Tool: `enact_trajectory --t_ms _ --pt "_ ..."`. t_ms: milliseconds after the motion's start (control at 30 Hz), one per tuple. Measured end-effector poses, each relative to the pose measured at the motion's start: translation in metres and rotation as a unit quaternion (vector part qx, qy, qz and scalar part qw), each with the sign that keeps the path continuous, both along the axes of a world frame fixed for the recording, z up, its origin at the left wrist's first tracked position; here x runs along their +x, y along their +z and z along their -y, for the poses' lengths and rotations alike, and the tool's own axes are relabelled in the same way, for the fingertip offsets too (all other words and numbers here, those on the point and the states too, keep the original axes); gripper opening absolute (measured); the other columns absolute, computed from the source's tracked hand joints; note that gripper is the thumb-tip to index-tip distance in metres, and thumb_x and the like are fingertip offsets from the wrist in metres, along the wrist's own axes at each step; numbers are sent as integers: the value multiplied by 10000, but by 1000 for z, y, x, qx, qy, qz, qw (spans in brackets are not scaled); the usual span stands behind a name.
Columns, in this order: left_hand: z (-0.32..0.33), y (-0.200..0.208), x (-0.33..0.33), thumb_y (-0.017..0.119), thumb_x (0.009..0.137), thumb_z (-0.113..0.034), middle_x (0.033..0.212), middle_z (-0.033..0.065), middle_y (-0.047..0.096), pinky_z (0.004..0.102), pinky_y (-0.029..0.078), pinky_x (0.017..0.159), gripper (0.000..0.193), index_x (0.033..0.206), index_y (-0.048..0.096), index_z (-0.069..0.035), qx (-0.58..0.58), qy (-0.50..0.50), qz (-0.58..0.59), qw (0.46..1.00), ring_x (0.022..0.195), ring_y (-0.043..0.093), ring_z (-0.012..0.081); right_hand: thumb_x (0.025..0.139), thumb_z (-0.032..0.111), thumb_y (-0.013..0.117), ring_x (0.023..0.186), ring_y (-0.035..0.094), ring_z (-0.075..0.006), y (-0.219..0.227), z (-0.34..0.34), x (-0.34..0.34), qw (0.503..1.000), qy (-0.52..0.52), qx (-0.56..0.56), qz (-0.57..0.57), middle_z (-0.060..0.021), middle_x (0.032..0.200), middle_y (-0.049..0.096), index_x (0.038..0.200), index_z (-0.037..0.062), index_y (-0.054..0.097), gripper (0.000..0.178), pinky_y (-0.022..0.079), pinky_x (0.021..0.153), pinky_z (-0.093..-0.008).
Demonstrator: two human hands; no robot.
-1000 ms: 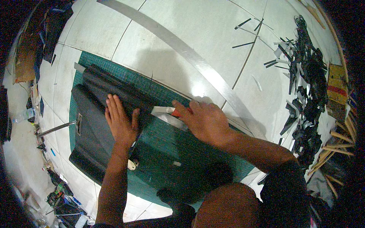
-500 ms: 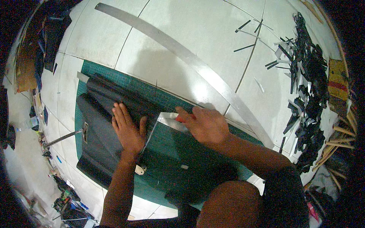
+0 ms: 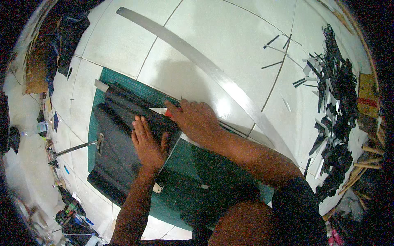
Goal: The person aligns a black sheet on a green cutting mat, trims the edge using a utility knife and a ruler, and then places a cardboard template over the sheet.
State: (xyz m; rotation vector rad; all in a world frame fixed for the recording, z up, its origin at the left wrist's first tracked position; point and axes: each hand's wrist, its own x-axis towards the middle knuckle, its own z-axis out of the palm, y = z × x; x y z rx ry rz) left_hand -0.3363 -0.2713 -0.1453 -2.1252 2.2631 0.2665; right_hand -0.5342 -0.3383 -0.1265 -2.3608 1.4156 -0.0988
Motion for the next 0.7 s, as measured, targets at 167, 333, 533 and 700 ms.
enact_trajectory --t_ms 167,333,533,700 --pt "1 -2 0 570 919 -506 1580 281 192 531 170 1175 892 1491 238 93 5 2 1 1000 1471 197 420 923 371 596 718 671 -257 -22 47 47 996 -5 -75 50 -119 893 622 1315 110 572 472 511 601 -391" --pt "0 1 -2 576 915 -488 1583 277 194 522 177 1178 875 1491 249 85 -3 5 -6 1000 1470 204 417 943 364 571 754 694 -304 -34 108 120 981 -43 -131 134 -142 901 646 1263 103 578 413 544 639 -432" --pt "-1 1 -4 522 930 -551 1573 270 228 516 182 1176 876 1488 271 76 -9 19 -1 1000 1469 223 392 984 429 534 828 679 -403 10 154 117 932 -194 -26 304 -214 901 668 1105 46 568 404 536 729 -477" --pt "-5 -2 -1 545 929 -519 1577 257 236 512 193 1178 855 1500 262 51 -45 23 -12 999 1462 238 400 960 437 586 876 664 -388 19 27 11 956 -175 147 182 -229 920 644 1062 27 536 426 516 757 -472"
